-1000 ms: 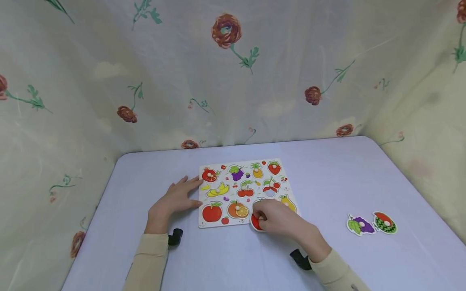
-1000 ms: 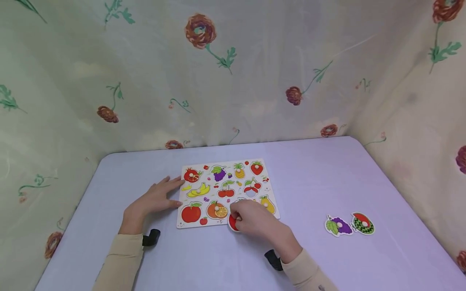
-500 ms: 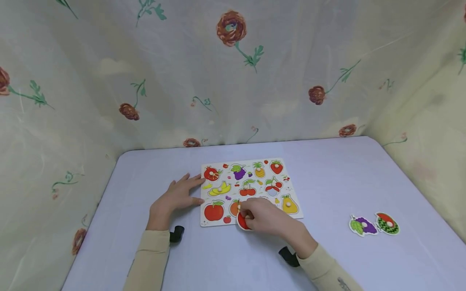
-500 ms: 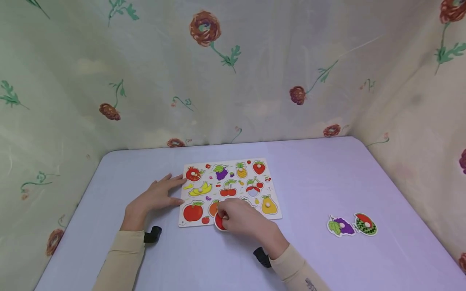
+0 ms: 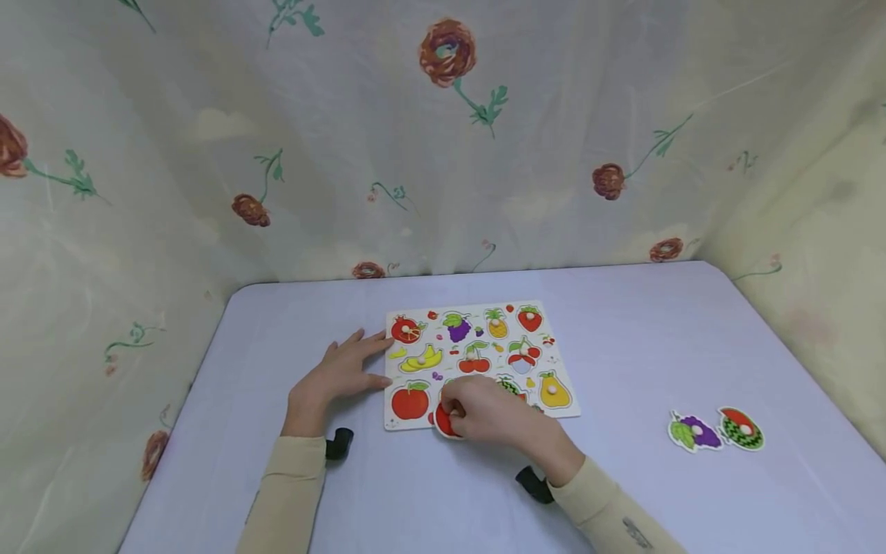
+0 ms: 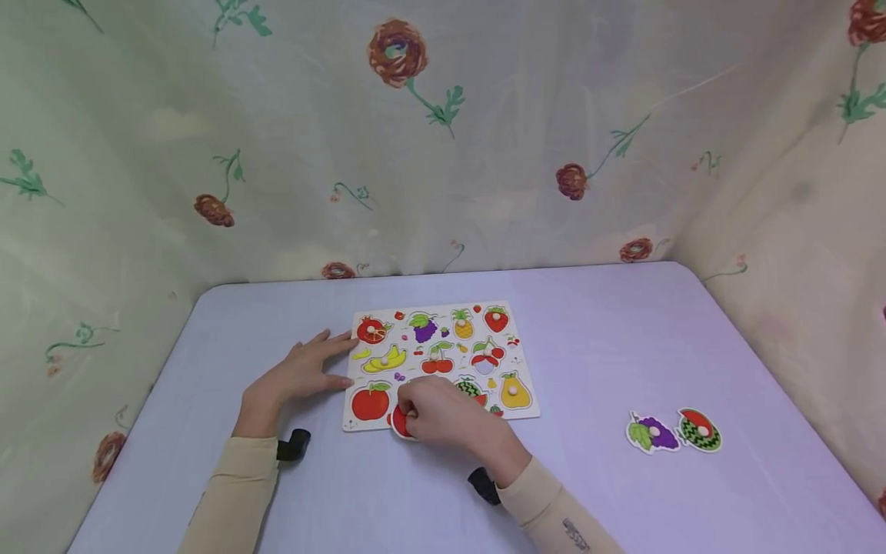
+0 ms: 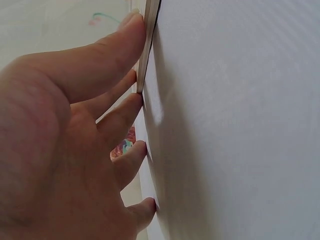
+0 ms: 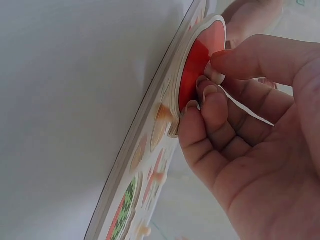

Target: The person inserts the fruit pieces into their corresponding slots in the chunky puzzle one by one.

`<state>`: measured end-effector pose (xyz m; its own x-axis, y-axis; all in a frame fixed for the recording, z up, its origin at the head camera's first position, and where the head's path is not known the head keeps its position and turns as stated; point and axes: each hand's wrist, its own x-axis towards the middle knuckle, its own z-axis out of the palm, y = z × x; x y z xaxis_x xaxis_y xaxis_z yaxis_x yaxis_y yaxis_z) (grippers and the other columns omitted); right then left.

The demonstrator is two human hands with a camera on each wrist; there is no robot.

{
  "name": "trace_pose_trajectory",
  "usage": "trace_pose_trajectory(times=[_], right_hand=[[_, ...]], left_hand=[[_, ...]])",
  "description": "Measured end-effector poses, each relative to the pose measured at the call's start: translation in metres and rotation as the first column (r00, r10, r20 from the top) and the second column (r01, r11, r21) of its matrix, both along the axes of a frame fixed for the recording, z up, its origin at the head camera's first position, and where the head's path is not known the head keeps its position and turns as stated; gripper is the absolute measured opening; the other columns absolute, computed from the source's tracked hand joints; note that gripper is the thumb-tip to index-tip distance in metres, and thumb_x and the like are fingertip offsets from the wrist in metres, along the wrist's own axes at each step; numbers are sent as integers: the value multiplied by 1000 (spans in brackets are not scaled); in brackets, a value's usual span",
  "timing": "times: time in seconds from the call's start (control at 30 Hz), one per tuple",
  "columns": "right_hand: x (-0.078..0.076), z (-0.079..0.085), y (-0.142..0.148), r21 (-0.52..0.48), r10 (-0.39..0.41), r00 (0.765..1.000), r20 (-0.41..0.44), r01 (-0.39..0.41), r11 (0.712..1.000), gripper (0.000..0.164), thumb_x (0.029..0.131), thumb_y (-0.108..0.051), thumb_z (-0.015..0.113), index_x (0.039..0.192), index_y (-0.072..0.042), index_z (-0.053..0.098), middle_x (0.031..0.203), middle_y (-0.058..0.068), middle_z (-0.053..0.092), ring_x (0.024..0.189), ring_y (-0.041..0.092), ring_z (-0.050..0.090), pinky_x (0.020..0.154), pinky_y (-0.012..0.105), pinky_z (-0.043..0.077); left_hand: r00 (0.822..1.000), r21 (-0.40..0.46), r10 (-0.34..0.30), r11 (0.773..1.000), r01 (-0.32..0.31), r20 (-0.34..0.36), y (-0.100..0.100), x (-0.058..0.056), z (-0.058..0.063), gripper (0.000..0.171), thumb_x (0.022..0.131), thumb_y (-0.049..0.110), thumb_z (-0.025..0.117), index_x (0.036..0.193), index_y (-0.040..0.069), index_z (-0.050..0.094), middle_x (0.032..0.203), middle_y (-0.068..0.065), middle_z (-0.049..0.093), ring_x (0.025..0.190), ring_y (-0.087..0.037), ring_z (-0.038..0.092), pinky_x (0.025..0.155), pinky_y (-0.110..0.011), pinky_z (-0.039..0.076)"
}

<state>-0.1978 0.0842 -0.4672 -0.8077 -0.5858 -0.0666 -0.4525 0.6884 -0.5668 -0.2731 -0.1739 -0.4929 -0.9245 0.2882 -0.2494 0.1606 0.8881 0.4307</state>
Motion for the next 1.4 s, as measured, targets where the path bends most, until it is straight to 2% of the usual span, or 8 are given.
trace_pose_trajectory(times=[0.37,0.73,0.97,1.4], right_hand=[[-10,0,-19,10,28,999,21,-28,1000,12,87,-9,68,83,-19,63,70,-8,55,69,8,52,58,19,41],[-18,3,-32,32,48,999,-13,-47,998,10,88,-8,65,84,-16,64,69,-8,53,66,7,49,54,18,37],[-23,2,-42,33,57,998,-23,-57,998,16,87,-5,63,78,-18,62,67,-8,50,64,7,46,53,19,33],[-30,1,-54,86,86,994,-61,-81,993,12,88,-7,65,81,-17,64,73,-8,55,67,7,47,57,18,37]], left_hand=[[1000,14,-1,1000,1,8,-2,0,1,78,84,40,77,153,30,40,164,2,31,157,-31,11,123,-65,6],[1000,26,-16,1000,16,-10,-4,0,1,77,84,38,77,152,29,42,163,1,32,156,-32,13,123,-66,7],[1000,46,-27,999,28,-14,-5,-1,0,75,85,38,77,151,29,43,164,2,31,156,-32,13,123,-65,5],[998,51,-51,997,52,-22,-7,-2,-2,75,86,37,76,151,28,42,164,3,31,156,-33,13,123,-67,5]])
